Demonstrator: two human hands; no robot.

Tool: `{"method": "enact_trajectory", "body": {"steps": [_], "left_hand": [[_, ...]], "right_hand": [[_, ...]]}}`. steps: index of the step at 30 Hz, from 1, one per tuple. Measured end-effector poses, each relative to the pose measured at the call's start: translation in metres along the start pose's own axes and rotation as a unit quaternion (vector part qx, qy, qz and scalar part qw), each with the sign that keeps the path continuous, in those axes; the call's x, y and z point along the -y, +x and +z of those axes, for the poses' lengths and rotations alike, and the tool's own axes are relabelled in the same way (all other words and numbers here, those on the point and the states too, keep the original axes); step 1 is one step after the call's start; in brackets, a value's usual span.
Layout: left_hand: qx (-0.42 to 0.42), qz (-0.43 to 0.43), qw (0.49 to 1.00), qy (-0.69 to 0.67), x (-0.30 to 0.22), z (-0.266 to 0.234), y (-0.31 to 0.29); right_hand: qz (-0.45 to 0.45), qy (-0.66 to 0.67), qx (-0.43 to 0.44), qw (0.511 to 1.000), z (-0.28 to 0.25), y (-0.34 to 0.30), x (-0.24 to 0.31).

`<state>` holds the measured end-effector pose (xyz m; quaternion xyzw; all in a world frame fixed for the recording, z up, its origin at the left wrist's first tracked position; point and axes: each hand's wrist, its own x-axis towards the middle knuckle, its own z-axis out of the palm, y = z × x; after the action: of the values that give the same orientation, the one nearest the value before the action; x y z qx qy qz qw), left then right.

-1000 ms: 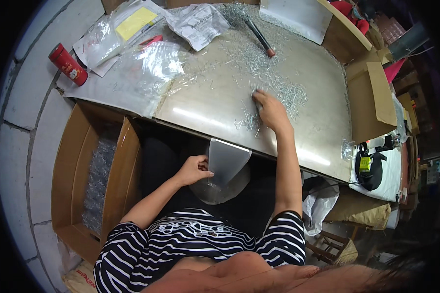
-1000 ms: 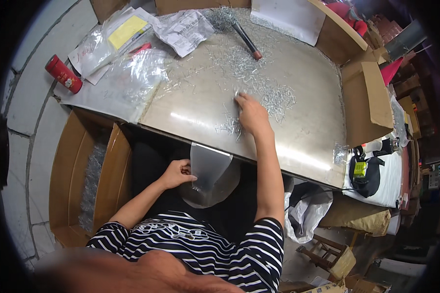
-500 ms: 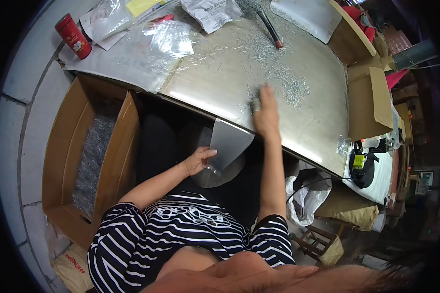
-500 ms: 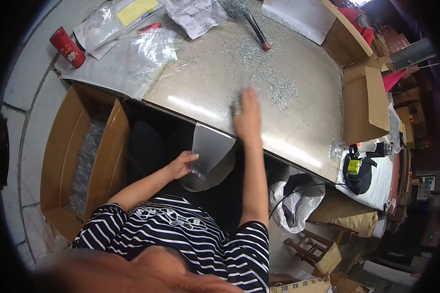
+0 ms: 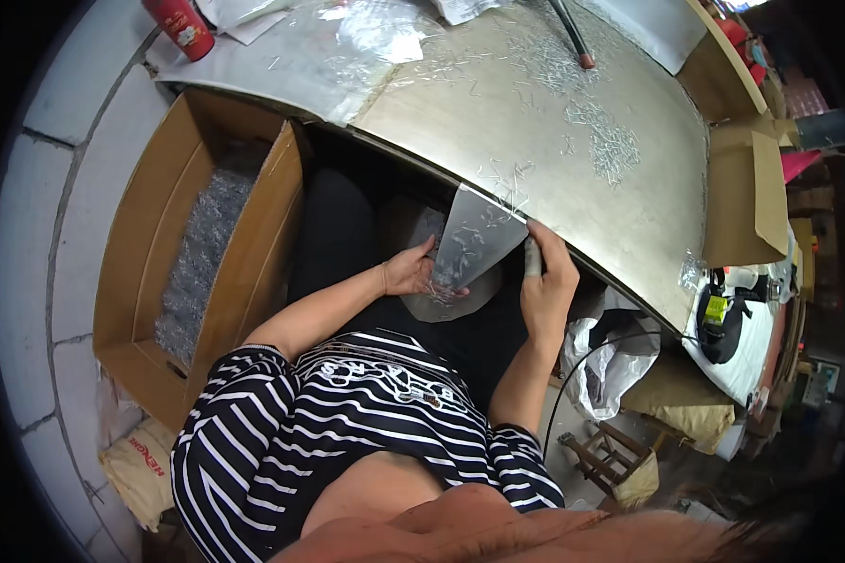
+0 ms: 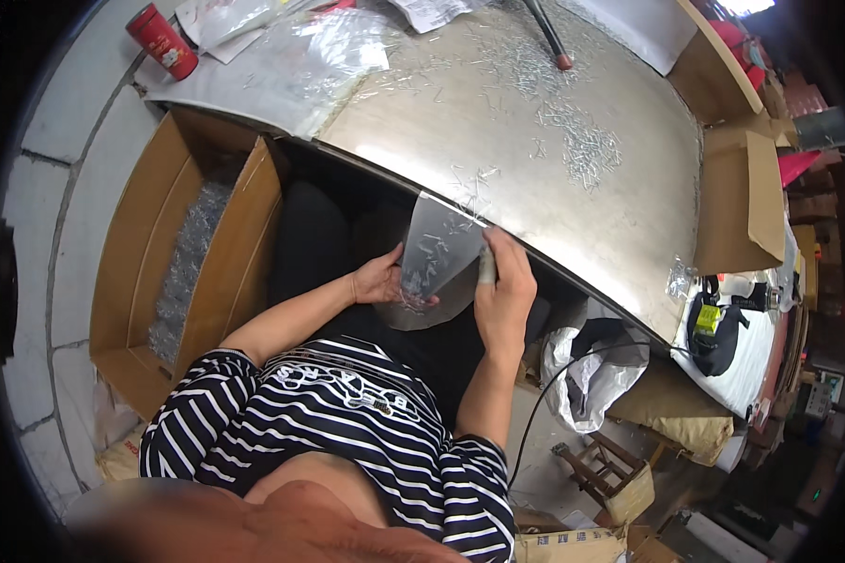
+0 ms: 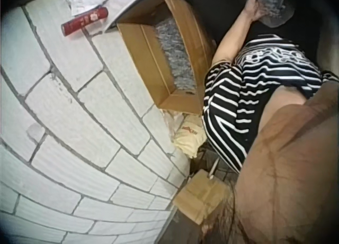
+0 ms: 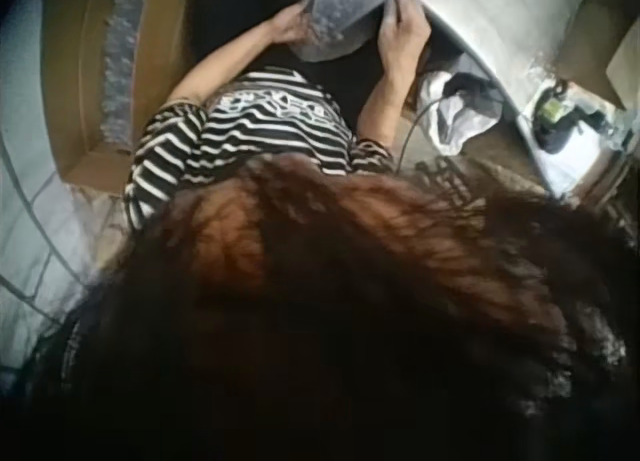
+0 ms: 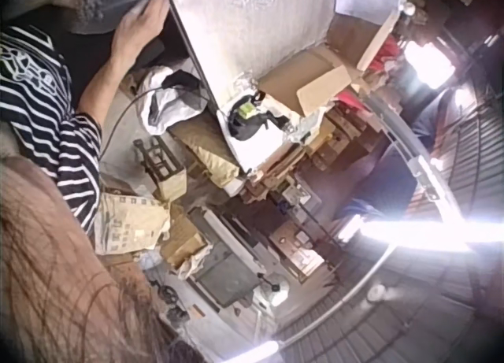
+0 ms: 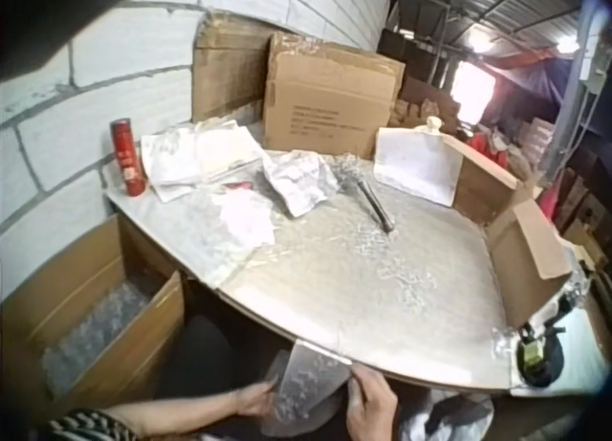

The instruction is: Sorting small metal components into plastic bags and placing them into a shipping box.

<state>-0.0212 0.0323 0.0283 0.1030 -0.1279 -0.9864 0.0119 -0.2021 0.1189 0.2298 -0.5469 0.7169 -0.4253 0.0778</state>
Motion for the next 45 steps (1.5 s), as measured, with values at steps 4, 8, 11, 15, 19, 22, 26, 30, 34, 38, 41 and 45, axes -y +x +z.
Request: {"method": "enact_trajectory", "body": {"steps": [4, 8, 11, 15, 19, 22, 26, 30, 34, 38, 41, 45], "left_hand": [[0.026, 0.017, 0.999, -0.043, 0.005, 0.001, -0.006], [0.027, 0.079, 0.987, 0.138, 0.006, 0.004, -0.026], [-0.049, 0.048, 0.979, 0.190, 0.000, 0.023, -0.028], [-0.095, 0.054, 0.964, 0.244, 0.012, 0.019, -0.019], [-0.111, 0.038, 0.948, 0.295, 0.023, -0.004, -0.023], [-0.122, -0.004, 0.948, 0.294, 0.027, -0.004, -0.027], [-0.117, -0.009, 0.969, 0.216, 0.005, 0.056, -0.037], [-0.110, 0.037, 0.962, 0.246, -0.009, 0.062, -0.031], [-0.095, 0.062, 0.945, 0.306, -0.026, 0.089, -0.018], [-0.108, 0.113, 0.930, 0.333, -0.032, 0.113, 0.001], [-0.165, 0.138, 0.860, 0.462, -0.028, 0.105, 0.000], [-0.131, 0.145, 0.903, 0.382, -0.025, 0.122, 0.008]], "right_hand": [[0.051, 0.020, 0.042, 0.998, 0.000, -0.043, -0.006], [0.066, 0.059, 0.082, 0.993, 0.005, -0.063, -0.014], [0.071, 0.096, 0.098, 0.988, 0.016, -0.066, -0.019], [-0.007, 0.058, 0.127, 0.990, 0.036, -0.064, -0.011], [0.041, -0.014, 0.406, 0.913, 0.053, -0.071, -0.014], [0.098, 0.058, 0.314, 0.943, 0.050, -0.065, -0.010], [0.129, 0.106, 0.168, 0.971, 0.038, -0.065, -0.035], [0.208, 0.191, 0.194, 0.939, 0.025, -0.050, -0.037], [0.180, 0.183, 0.215, 0.942, 0.036, -0.044, -0.045], [0.144, 0.189, 0.152, 0.960, 0.022, -0.040, -0.046], [0.065, 0.169, 0.101, 0.978, 0.020, -0.034, -0.049], [0.013, 0.132, 0.059, 0.989, -0.020, -0.018, -0.058]]}}
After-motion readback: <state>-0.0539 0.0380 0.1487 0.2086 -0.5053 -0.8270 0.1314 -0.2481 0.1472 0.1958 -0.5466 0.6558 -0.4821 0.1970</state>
